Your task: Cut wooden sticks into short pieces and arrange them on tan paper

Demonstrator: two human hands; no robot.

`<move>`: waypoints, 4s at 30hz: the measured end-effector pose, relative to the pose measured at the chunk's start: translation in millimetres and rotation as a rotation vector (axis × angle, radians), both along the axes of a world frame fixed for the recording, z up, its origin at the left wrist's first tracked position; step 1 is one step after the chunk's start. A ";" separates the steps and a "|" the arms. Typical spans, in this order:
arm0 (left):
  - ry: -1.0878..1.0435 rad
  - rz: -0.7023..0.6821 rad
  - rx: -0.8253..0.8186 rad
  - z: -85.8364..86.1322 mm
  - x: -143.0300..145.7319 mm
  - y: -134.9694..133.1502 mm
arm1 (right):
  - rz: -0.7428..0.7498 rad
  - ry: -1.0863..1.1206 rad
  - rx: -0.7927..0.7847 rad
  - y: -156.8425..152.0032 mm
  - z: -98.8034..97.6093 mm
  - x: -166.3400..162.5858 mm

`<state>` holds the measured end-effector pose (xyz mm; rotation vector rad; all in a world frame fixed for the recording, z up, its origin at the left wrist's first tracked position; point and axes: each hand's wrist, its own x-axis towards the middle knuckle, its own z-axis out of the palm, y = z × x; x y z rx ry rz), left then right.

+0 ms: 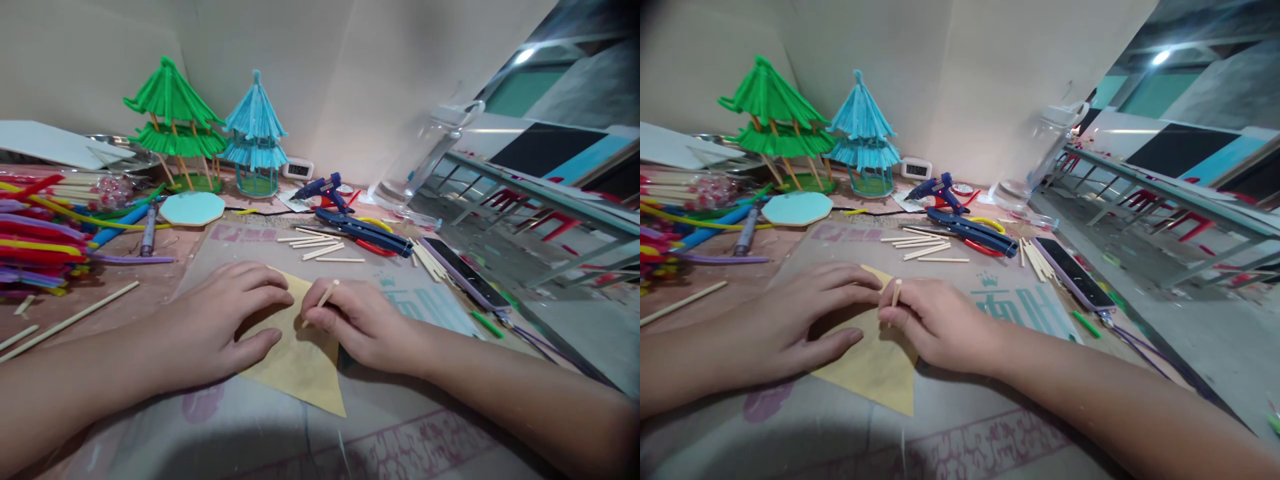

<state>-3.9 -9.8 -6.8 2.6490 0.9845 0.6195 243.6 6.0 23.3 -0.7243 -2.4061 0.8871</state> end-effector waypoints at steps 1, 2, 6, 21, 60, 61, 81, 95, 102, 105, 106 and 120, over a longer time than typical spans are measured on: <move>-0.001 -0.002 -0.002 0.3 0.0 -0.1 | 0.001 0.023 -0.052 -0.7 -2.0 -1.0; -0.009 -0.003 -0.002 0.5 0.0 -0.2 | -0.005 0.069 -0.134 -1.1 -4.1 -2.3; -0.104 -0.004 0.057 0.6 0.0 0.0 | -0.045 0.302 -0.572 1.3 -11.6 -7.0; -0.181 -0.076 0.152 3.2 1.4 1.9 | 0.005 0.358 -0.745 9.2 -12.5 -11.8; -0.128 0.115 0.140 2.1 -2.4 -0.9 | -0.018 0.333 -0.680 5.3 -11.9 -10.6; -0.094 0.101 0.123 1.7 -1.8 -2.7 | -0.019 0.322 -0.673 4.8 -12.1 -10.3; 0.092 0.072 0.021 0.9 0.0 -3.7 | 0.032 -0.224 0.351 10.3 -4.5 -4.5; 0.072 0.074 -0.013 -1.6 -1.5 -4.8 | 0.103 -0.188 0.226 4.4 -2.1 -4.0; 0.062 0.077 0.001 -1.8 -1.3 -4.6 | 0.118 -0.153 0.242 3.8 -3.3 -6.7; 0.055 0.073 0.000 -2.6 -1.5 -4.9 | 0.049 -0.170 0.259 3.9 -3.7 -6.9; 0.046 0.070 -0.001 -2.8 -1.4 -4.9 | 0.126 -0.135 0.246 3.6 -3.5 -7.0; 0.051 0.084 -0.049 1.0 1.1 -6.1 | 0.123 -0.195 0.237 0.9 -2.6 -7.0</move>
